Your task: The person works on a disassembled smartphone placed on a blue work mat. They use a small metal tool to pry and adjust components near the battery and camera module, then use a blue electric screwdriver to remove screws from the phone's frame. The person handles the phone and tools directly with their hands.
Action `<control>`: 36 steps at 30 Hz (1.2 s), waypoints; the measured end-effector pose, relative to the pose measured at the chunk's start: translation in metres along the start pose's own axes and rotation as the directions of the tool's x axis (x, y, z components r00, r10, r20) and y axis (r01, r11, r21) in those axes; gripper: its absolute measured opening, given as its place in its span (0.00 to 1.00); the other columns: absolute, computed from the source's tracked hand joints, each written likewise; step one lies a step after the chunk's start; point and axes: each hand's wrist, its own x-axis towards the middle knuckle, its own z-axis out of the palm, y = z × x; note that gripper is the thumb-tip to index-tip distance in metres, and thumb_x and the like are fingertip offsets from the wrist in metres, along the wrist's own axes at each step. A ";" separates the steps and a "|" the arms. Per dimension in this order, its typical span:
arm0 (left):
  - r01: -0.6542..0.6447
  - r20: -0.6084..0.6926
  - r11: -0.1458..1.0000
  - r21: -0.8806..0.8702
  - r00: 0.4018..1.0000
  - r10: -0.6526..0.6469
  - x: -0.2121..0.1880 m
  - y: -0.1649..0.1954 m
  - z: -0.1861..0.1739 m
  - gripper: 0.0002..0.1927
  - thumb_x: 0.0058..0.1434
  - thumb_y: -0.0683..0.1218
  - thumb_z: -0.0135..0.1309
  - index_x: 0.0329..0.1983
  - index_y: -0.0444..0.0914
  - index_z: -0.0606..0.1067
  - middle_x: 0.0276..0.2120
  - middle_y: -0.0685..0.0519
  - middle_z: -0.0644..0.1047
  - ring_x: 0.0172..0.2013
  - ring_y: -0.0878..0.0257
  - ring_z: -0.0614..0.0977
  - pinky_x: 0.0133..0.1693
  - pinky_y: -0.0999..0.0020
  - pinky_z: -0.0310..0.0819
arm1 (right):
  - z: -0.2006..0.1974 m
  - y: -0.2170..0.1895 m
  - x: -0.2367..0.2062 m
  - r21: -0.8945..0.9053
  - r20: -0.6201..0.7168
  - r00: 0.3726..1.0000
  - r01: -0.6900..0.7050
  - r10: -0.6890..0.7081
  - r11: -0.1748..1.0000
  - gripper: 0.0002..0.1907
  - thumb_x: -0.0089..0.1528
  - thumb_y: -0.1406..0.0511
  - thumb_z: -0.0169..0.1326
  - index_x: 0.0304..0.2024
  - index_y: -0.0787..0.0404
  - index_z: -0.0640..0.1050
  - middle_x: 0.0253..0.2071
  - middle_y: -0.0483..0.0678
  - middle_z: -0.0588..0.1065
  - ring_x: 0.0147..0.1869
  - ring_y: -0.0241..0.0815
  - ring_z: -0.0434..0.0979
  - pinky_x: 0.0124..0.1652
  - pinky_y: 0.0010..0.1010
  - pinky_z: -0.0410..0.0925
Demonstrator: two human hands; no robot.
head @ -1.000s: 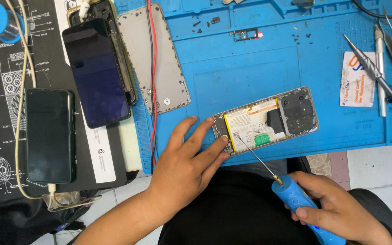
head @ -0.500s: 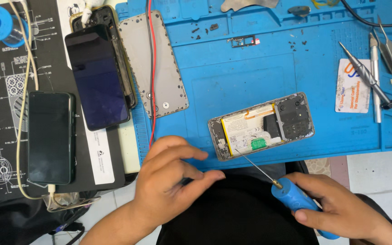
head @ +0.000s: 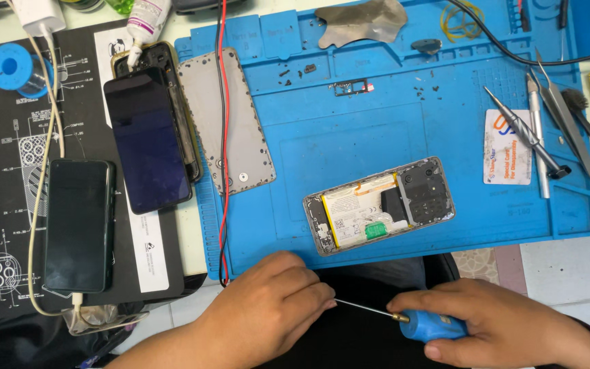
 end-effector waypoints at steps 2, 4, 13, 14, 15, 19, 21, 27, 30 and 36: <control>-0.053 0.031 0.998 0.021 0.998 0.052 -0.005 -0.003 0.001 0.08 0.61 0.42 0.63 0.40 0.33 0.79 0.36 0.50 0.78 0.41 0.55 0.78 0.43 0.63 0.75 | -0.001 -0.003 -0.001 -0.056 0.011 1.000 -0.023 0.024 0.998 0.31 0.59 0.51 0.58 0.64 0.51 0.76 0.46 0.47 0.82 0.48 0.45 0.83 0.44 0.34 0.75; -0.123 0.070 0.991 0.045 0.990 0.119 -0.013 -0.004 0.004 0.11 0.58 0.41 0.63 0.41 0.31 0.78 0.36 0.47 0.77 0.42 0.53 0.78 0.44 0.63 0.75 | -0.003 -0.007 -0.002 -0.036 0.062 0.998 0.007 -0.005 0.999 0.28 0.60 0.51 0.57 0.61 0.53 0.77 0.45 0.49 0.81 0.49 0.48 0.82 0.45 0.37 0.73; -0.158 0.029 0.982 0.100 0.987 0.156 -0.011 -0.003 -0.014 0.10 0.56 0.41 0.63 0.37 0.35 0.73 0.34 0.49 0.75 0.43 0.52 0.78 0.46 0.61 0.77 | -0.015 -0.004 -0.024 -0.111 0.145 0.988 -0.040 0.056 0.993 0.26 0.64 0.49 0.55 0.59 0.53 0.77 0.46 0.49 0.80 0.51 0.49 0.79 0.49 0.39 0.70; -0.035 -0.047 0.993 0.116 0.998 0.041 -0.012 -0.001 -0.024 0.09 0.56 0.41 0.61 0.35 0.35 0.73 0.33 0.50 0.76 0.41 0.53 0.79 0.44 0.61 0.76 | -0.018 0.002 -0.030 -0.163 0.141 0.984 -0.084 0.108 0.983 0.26 0.63 0.49 0.55 0.59 0.52 0.77 0.44 0.49 0.80 0.51 0.49 0.79 0.50 0.39 0.69; 0.089 -0.125 0.988 0.124 0.989 -0.074 -0.014 0.002 -0.036 0.08 0.56 0.40 0.60 0.32 0.36 0.72 0.32 0.50 0.76 0.39 0.54 0.79 0.43 0.62 0.76 | -0.020 0.008 -0.034 -0.153 0.069 0.995 -0.063 0.074 0.986 0.26 0.63 0.49 0.57 0.59 0.53 0.78 0.45 0.48 0.81 0.51 0.48 0.78 0.50 0.40 0.69; 0.226 -0.132 0.974 0.017 0.966 -0.222 -0.005 0.005 -0.040 0.06 0.59 0.39 0.56 0.29 0.34 0.71 0.29 0.48 0.75 0.34 0.53 0.78 0.38 0.61 0.72 | -0.021 0.026 -0.051 -0.124 -0.105 0.994 -0.054 0.041 0.991 0.28 0.60 0.51 0.63 0.60 0.54 0.80 0.46 0.46 0.80 0.52 0.44 0.77 0.51 0.38 0.70; 0.211 -0.151 0.977 -0.029 0.965 -0.213 0.004 0.001 -0.037 0.07 0.61 0.39 0.56 0.29 0.34 0.70 0.27 0.48 0.73 0.32 0.53 0.76 0.36 0.61 0.71 | -0.025 0.031 -0.052 -0.149 -0.190 0.981 0.010 -0.039 0.989 0.28 0.60 0.52 0.63 0.60 0.55 0.80 0.47 0.47 0.79 0.53 0.45 0.77 0.52 0.38 0.70; 0.237 -0.307 0.971 0.042 0.927 -0.213 0.037 0.007 -0.042 0.07 0.63 0.41 0.59 0.30 0.36 0.75 0.26 0.51 0.78 0.32 0.55 0.79 0.37 0.62 0.71 | -0.046 0.026 -0.037 -0.190 -0.269 0.942 0.155 -0.203 0.969 0.28 0.60 0.54 0.64 0.59 0.60 0.78 0.53 0.49 0.80 0.54 0.47 0.80 0.51 0.36 0.72; 0.217 -0.414 0.963 0.160 0.900 -0.134 0.051 -0.002 -0.050 0.05 0.61 0.41 0.61 0.31 0.36 0.78 0.32 0.50 0.81 0.36 0.53 0.80 0.41 0.59 0.72 | -0.053 0.019 -0.032 -0.210 -0.309 0.929 0.141 -0.203 0.967 0.29 0.60 0.53 0.64 0.59 0.60 0.78 0.51 0.48 0.82 0.52 0.45 0.81 0.49 0.34 0.72; 0.362 -0.537 0.860 0.359 0.834 -0.127 0.090 -0.074 -0.064 0.03 0.54 0.40 0.65 0.29 0.37 0.80 0.31 0.46 0.80 0.42 0.44 0.77 0.46 0.53 0.70 | -0.083 -0.002 -0.028 -0.025 -0.508 0.855 -0.130 0.100 0.991 0.30 0.55 0.58 0.66 0.60 0.55 0.77 0.42 0.47 0.79 0.40 0.43 0.82 0.39 0.34 0.76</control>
